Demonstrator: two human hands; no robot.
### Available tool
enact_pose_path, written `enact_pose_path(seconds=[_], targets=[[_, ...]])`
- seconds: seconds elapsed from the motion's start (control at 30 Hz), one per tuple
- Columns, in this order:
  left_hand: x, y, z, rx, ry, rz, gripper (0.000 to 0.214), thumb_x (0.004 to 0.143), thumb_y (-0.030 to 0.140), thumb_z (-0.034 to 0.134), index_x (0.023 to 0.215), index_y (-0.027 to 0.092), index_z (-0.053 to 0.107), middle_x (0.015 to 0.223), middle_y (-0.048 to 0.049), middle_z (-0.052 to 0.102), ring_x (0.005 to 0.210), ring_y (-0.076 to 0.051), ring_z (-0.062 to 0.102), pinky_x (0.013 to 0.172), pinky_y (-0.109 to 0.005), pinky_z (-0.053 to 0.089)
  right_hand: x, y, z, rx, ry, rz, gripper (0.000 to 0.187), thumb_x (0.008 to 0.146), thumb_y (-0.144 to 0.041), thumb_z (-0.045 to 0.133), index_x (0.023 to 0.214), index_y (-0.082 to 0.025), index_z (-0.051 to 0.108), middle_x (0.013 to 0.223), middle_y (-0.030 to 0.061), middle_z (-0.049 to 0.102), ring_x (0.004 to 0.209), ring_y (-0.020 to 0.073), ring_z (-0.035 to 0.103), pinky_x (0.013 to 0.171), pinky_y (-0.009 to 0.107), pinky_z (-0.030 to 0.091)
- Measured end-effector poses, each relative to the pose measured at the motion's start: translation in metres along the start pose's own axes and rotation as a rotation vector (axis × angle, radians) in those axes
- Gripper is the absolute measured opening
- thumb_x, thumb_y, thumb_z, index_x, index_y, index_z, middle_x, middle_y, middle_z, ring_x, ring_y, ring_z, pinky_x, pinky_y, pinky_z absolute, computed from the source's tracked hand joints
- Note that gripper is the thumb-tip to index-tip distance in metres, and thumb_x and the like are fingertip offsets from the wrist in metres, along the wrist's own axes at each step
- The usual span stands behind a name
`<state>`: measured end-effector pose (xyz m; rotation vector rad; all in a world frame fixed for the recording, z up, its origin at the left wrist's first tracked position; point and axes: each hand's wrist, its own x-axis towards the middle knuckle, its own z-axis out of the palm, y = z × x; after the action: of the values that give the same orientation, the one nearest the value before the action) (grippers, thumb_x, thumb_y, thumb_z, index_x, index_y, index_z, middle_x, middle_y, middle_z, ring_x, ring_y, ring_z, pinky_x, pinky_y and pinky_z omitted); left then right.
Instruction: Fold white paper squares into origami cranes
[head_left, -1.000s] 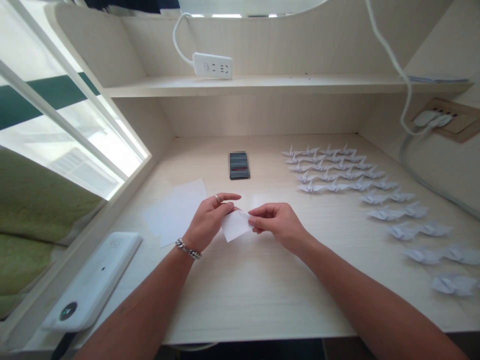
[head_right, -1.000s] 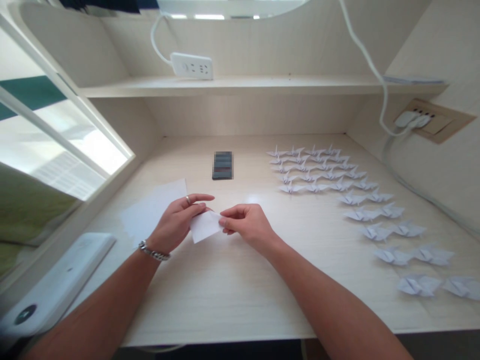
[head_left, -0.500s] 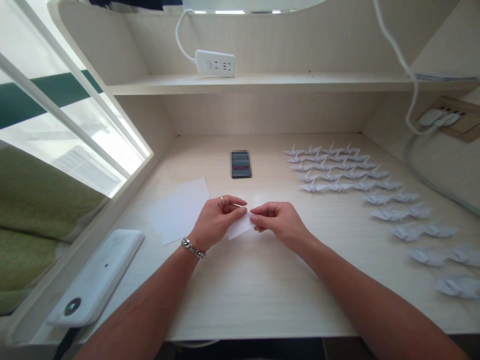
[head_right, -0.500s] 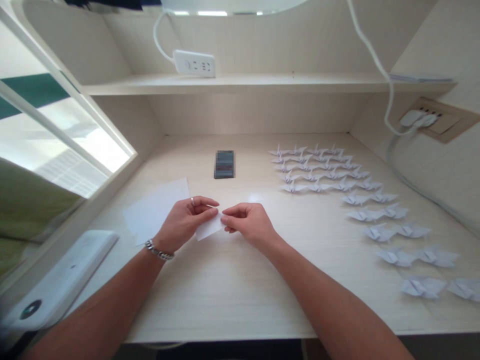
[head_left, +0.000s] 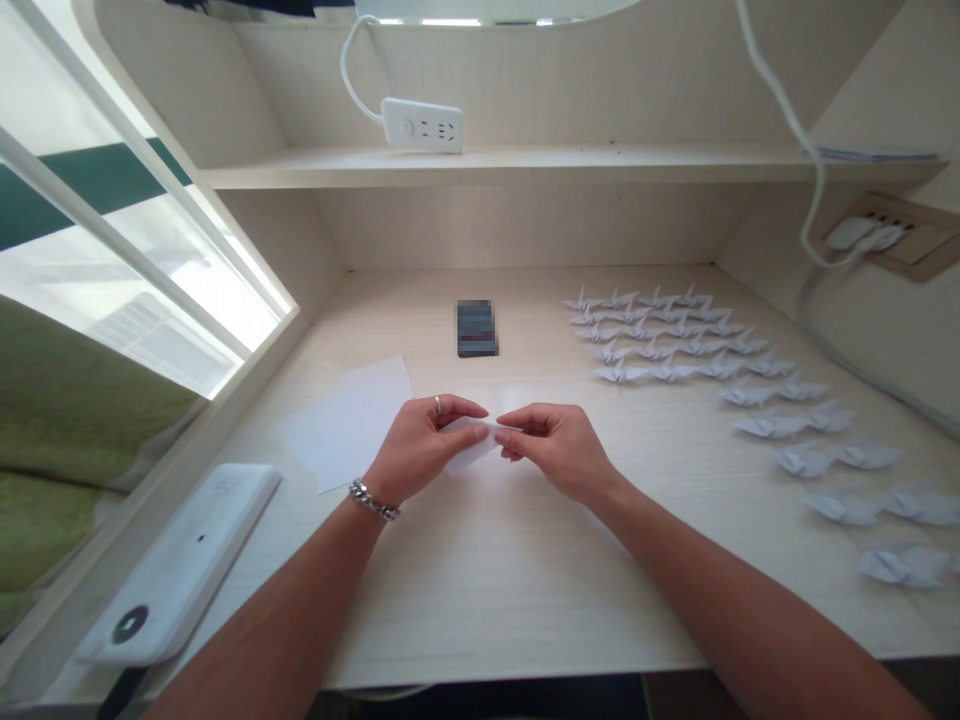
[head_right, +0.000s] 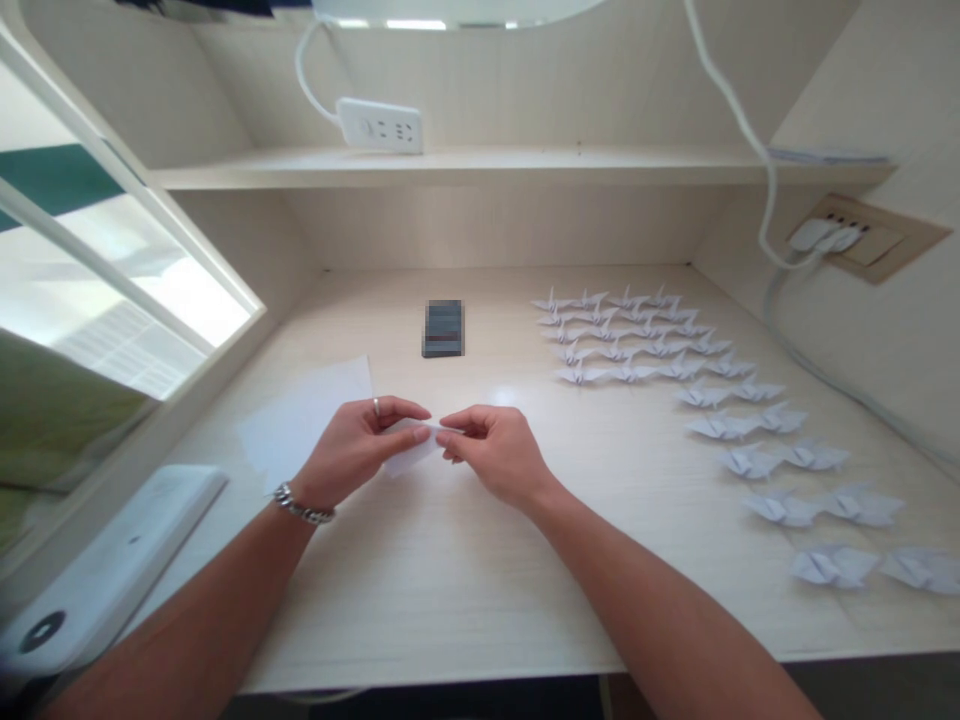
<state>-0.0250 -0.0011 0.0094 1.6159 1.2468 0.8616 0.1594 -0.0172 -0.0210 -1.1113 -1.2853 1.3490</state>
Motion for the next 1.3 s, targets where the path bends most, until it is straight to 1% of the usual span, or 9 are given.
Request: enact_pose_path(seconds=[0.1, 0.27, 0.4, 0.57, 0.87, 0.97, 1.1, 1.3], targets=[[0.0000, 0.0012, -0.0009, 0.116, -0.013, 0.052, 0.027, 0.071, 0.041, 0.072, 0.084, 0.017, 0.074, 0.081, -0.0052, 0.074, 0.075, -0.019, 0.066, 0.068, -0.027, 0.049, -0.0022, -0.0011, 0.0011, -0.028, 0.001, -0.051, 0.029, 0.068, -0.036, 0.076, 0.088, -0.015, 0.073, 0.070, 0.0049, 0.071, 0.064, 0.0166, 0.066, 0.064, 0.033, 0.055], [0.0005, -0.0009, -0.0005, 0.129, 0.002, 0.049, 0.025, 0.071, 0.039, 0.072, 0.084, 0.017, 0.075, 0.076, -0.0044, 0.074, 0.071, -0.019, 0.065, 0.064, -0.026, 0.048, -0.0025, -0.0009, 0.0022, -0.007, 0.007, -0.060, 0.027, 0.066, -0.033, 0.078, 0.086, -0.015, 0.073, 0.070, 0.0045, 0.071, 0.065, 0.0168, 0.066, 0.065, 0.032, 0.055], [0.0003, -0.0006, -0.0015, 0.174, 0.005, 0.067, 0.021, 0.072, 0.036, 0.071, 0.083, 0.019, 0.076, 0.075, -0.0034, 0.073, 0.069, -0.018, 0.065, 0.064, -0.026, 0.049, -0.0011, -0.0020, 0.0015, 0.022, -0.014, -0.039, 0.031, 0.063, -0.034, 0.080, 0.087, -0.015, 0.074, 0.072, 0.0052, 0.072, 0.067, 0.0175, 0.067, 0.066, 0.033, 0.055], [0.0006, -0.0004, -0.0019, 0.205, -0.006, 0.093, 0.019, 0.072, 0.036, 0.071, 0.082, 0.020, 0.076, 0.075, -0.0029, 0.074, 0.070, -0.018, 0.065, 0.067, -0.027, 0.049, 0.0005, -0.0036, -0.0004, 0.070, -0.063, 0.047, 0.032, 0.068, -0.041, 0.076, 0.085, -0.013, 0.074, 0.065, 0.0057, 0.071, 0.063, 0.0175, 0.068, 0.065, 0.034, 0.057], [0.0033, -0.0023, -0.0026, 0.165, -0.067, 0.036, 0.025, 0.072, 0.039, 0.070, 0.085, 0.019, 0.075, 0.079, -0.0036, 0.074, 0.072, -0.018, 0.065, 0.063, -0.025, 0.047, 0.0003, -0.0007, -0.0009, 0.063, -0.040, 0.067, 0.028, 0.066, -0.033, 0.078, 0.085, -0.013, 0.074, 0.064, 0.0049, 0.071, 0.062, 0.0174, 0.068, 0.066, 0.034, 0.059], [0.0029, -0.0022, -0.0027, 0.197, -0.085, 0.028, 0.027, 0.073, 0.042, 0.069, 0.086, 0.019, 0.075, 0.078, -0.0034, 0.074, 0.071, -0.019, 0.064, 0.061, -0.025, 0.046, -0.0012, -0.0025, 0.0000, 0.011, -0.032, 0.049, 0.026, 0.068, -0.033, 0.076, 0.085, -0.013, 0.075, 0.065, 0.0053, 0.071, 0.063, 0.0177, 0.068, 0.067, 0.035, 0.058], [0.0020, -0.0020, -0.0013, 0.231, -0.076, 0.043, 0.027, 0.074, 0.045, 0.068, 0.082, 0.020, 0.076, 0.077, -0.0029, 0.074, 0.072, -0.019, 0.065, 0.063, -0.026, 0.045, -0.0027, -0.0037, 0.0008, -0.054, -0.032, -0.001, 0.022, 0.071, -0.031, 0.074, 0.086, -0.014, 0.075, 0.068, 0.0054, 0.072, 0.063, 0.0173, 0.068, 0.067, 0.033, 0.058], [0.0011, -0.0007, -0.0014, 0.232, -0.040, 0.059, 0.024, 0.075, 0.041, 0.067, 0.082, 0.020, 0.075, 0.078, -0.0017, 0.075, 0.072, -0.017, 0.065, 0.066, -0.025, 0.046, -0.0024, -0.0009, 0.0009, -0.020, -0.009, -0.050, 0.024, 0.069, -0.029, 0.076, 0.087, -0.014, 0.074, 0.070, 0.0048, 0.072, 0.064, 0.0172, 0.068, 0.065, 0.032, 0.058]])
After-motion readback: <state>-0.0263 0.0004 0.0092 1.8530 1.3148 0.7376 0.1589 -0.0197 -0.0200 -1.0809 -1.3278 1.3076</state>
